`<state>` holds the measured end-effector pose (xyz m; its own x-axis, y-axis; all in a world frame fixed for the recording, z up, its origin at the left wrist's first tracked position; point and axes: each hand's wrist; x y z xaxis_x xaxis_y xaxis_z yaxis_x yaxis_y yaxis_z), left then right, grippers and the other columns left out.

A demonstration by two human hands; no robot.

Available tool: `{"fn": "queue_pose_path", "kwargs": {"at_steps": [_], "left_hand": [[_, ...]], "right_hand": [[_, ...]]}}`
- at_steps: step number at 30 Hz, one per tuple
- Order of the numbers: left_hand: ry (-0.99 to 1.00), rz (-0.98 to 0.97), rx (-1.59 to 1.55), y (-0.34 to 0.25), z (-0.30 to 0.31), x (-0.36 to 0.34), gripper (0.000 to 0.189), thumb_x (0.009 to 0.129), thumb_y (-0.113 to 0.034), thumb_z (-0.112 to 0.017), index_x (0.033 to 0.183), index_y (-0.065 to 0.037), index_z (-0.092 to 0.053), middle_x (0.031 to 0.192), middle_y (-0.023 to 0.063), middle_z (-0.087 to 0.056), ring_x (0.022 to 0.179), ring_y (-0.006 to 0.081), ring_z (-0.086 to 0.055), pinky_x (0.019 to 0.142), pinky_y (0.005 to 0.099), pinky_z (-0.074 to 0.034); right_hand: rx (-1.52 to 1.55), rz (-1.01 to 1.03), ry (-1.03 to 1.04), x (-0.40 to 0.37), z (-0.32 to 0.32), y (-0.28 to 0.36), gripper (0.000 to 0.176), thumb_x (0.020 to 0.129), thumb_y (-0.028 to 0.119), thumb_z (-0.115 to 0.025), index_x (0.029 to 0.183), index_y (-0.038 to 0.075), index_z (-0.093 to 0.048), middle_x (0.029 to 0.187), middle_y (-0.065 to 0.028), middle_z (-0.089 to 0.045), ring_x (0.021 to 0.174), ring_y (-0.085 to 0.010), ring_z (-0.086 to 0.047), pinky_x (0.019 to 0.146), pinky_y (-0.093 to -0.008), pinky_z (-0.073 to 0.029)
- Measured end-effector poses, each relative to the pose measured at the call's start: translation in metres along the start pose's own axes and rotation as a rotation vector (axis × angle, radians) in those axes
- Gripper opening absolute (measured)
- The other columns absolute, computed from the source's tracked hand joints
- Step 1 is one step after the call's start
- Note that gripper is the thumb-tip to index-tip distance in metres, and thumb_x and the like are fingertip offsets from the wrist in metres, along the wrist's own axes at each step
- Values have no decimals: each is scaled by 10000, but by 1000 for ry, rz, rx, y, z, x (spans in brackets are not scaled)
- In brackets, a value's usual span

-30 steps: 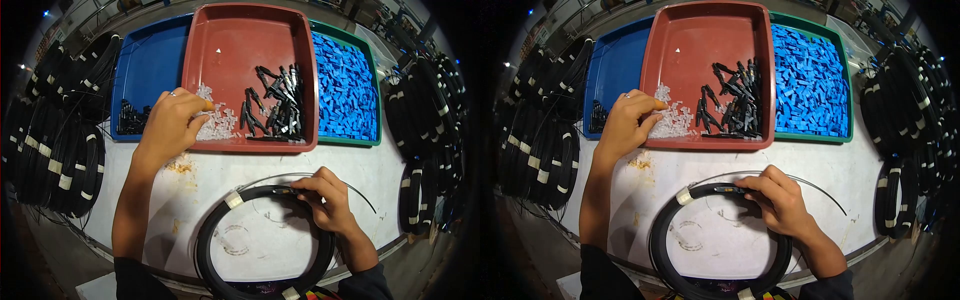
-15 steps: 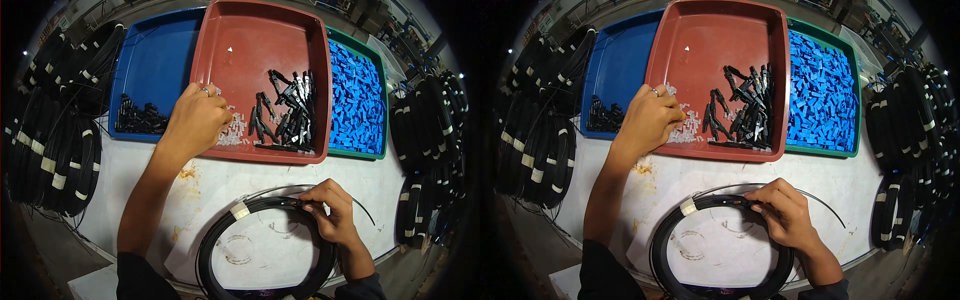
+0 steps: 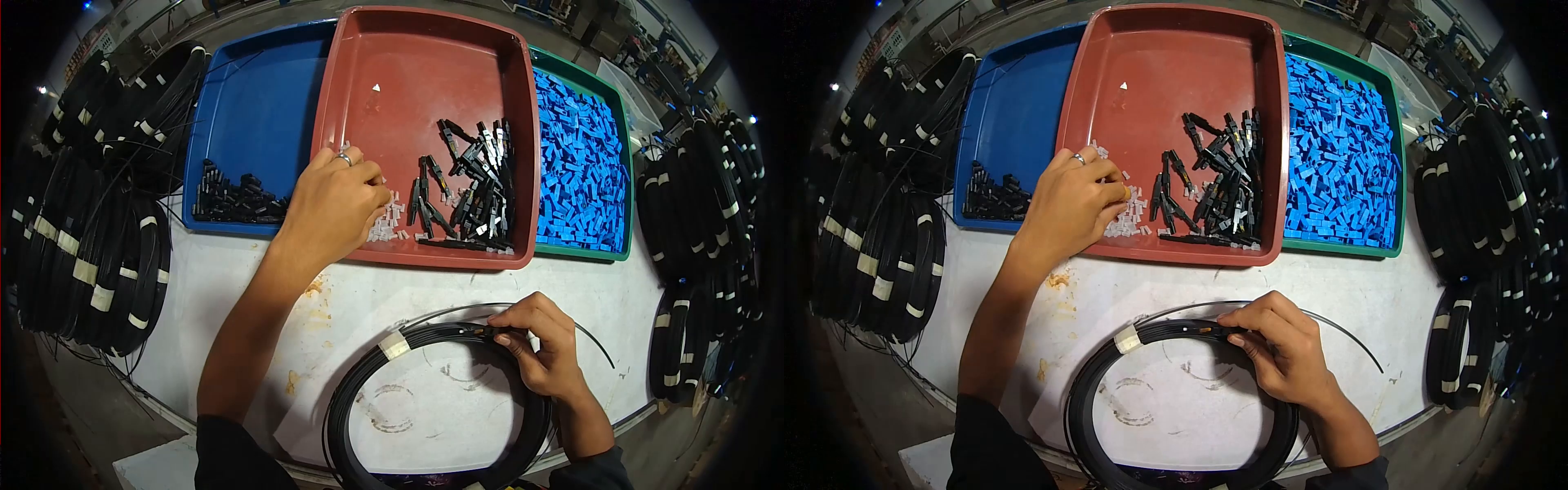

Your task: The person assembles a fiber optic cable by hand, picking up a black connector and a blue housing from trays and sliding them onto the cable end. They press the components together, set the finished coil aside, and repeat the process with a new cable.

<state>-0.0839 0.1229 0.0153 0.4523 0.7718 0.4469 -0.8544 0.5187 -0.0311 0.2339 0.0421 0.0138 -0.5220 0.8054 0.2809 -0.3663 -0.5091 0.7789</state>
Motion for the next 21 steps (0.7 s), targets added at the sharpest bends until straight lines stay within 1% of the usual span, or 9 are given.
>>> {"fn": "queue_pose_path", "kwargs": {"at_steps": [5,8,11,14,16,17,19,20,21], "left_hand": [[22,38,116,1,0,0,95,773,-139,-806,847,-80,-800,898,0,-704,934,200,-604,849,361,-435],[50,53,38,-2,3,0,99,762,-140,-812,837,-77,-803,894,-1,-705,930,201,-603,850,357,-436],[8,22,40,-1,-3,-2,73,761,-124,-807,812,-72,-798,894,1,-709,938,199,-604,847,351,-434],[-29,23,-18,1,-5,-2,76,758,-90,-794,820,-48,-780,888,14,-709,922,229,-611,843,370,-465],[-104,79,-141,0,-4,0,98,753,-31,-761,848,-11,-750,882,59,-725,830,247,-657,780,363,-524],[-106,74,-137,-3,-1,0,98,753,-31,-761,848,-11,-750,882,59,-725,830,247,-657,780,363,-524],[-100,241,-411,-14,7,1,124,755,-7,-726,875,23,-722,867,111,-743,727,219,-697,684,322,-560],[-103,230,-408,-20,11,1,124,755,-7,-726,875,23,-722,867,111,-743,727,219,-697,684,322,-560],[-92,275,-504,-27,14,1,112,766,-8,-722,873,27,-719,866,118,-752,716,181,-703,666,295,-559]], "right_hand": [[-4,-16,5,0,0,2,248,828,-92,-754,1059,-3,-739,944,-111,-685,806,-201,-694,689,-296,-561],[-1,-16,9,0,1,1,249,828,-94,-752,1059,-2,-740,945,-110,-685,806,-200,-694,692,-296,-561],[2,-10,1,0,0,1,248,828,-97,-750,1057,-2,-741,945,-109,-684,806,-201,-695,693,-297,-561],[-6,4,-1,-1,0,-1,255,829,-97,-749,1065,1,-739,942,-107,-682,801,-198,-693,686,-295,-559],[-2,4,-3,-1,0,-1,256,832,-95,-747,1068,4,-738,941,-107,-677,790,-200,-688,681,-299,-555],[2,7,-7,-1,0,-1,258,835,-92,-744,1072,7,-736,941,-107,-672,780,-203,-684,676,-303,-550],[-13,14,-18,-1,0,1,258,839,-89,-739,1078,8,-731,939,-110,-665,781,-213,-679,680,-310,-544],[-28,13,-22,-2,1,2,259,843,-87,-733,1084,9,-726,937,-114,-658,782,-224,-675,685,-316,-539],[-32,16,-33,-2,1,3,259,843,-87,-733,1084,9,-726,937,-114,-658,782,-224,-675,685,-316,-539]]}}
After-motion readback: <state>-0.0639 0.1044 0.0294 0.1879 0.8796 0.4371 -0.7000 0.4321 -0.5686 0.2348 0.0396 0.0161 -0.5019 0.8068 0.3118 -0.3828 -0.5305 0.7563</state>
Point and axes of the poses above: each hand's wrist, its own x-axis towards the middle knuckle, its own z-axis out of the back of the hand, y = z × x
